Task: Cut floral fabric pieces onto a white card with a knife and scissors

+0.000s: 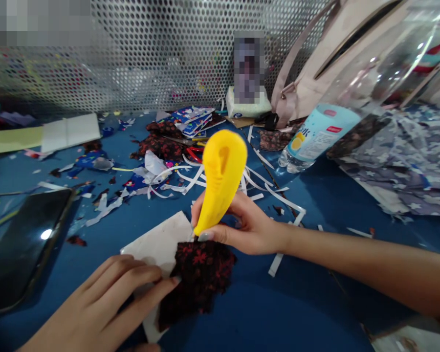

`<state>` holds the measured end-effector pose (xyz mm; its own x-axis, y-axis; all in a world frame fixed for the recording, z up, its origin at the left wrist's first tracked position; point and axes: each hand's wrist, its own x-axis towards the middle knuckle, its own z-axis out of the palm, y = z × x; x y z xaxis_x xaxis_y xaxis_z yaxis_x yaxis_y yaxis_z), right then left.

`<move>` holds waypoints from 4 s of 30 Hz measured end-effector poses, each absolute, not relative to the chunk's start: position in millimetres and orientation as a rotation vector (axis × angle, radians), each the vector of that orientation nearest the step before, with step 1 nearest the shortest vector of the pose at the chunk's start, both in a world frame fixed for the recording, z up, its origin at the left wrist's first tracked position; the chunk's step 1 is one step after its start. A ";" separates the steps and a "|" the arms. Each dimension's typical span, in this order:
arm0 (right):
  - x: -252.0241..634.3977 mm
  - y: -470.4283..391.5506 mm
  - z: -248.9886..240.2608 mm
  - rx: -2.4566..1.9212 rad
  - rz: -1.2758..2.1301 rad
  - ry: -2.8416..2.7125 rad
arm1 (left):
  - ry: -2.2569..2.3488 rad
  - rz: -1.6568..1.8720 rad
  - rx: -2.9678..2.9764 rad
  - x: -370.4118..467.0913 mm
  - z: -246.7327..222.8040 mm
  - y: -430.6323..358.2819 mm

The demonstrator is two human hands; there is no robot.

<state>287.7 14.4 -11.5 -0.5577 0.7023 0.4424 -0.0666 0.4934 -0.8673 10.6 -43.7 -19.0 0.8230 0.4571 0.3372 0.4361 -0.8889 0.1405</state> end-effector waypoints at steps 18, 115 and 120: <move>283.6 7.6 -4.8 -0.632 1.066 -2.202 | 0.717 0.660 2.954 14.2 -17.3 -42.8; 295.0 18.4 -7.2 -0.532 0.879 -2.113 | 0.748 0.599 2.951 12.3 -19.6 -48.8; 297.0 21.4 -7.4 -0.576 0.918 -2.155 | 0.754 0.596 2.966 12.8 -15.7 -48.2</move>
<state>297.0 21.4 -7.4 -0.6462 0.6257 0.4369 0.1188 0.6480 -0.7523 12.8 -48.2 -15.7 0.8100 0.4647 0.3577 0.4557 -0.8827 0.1146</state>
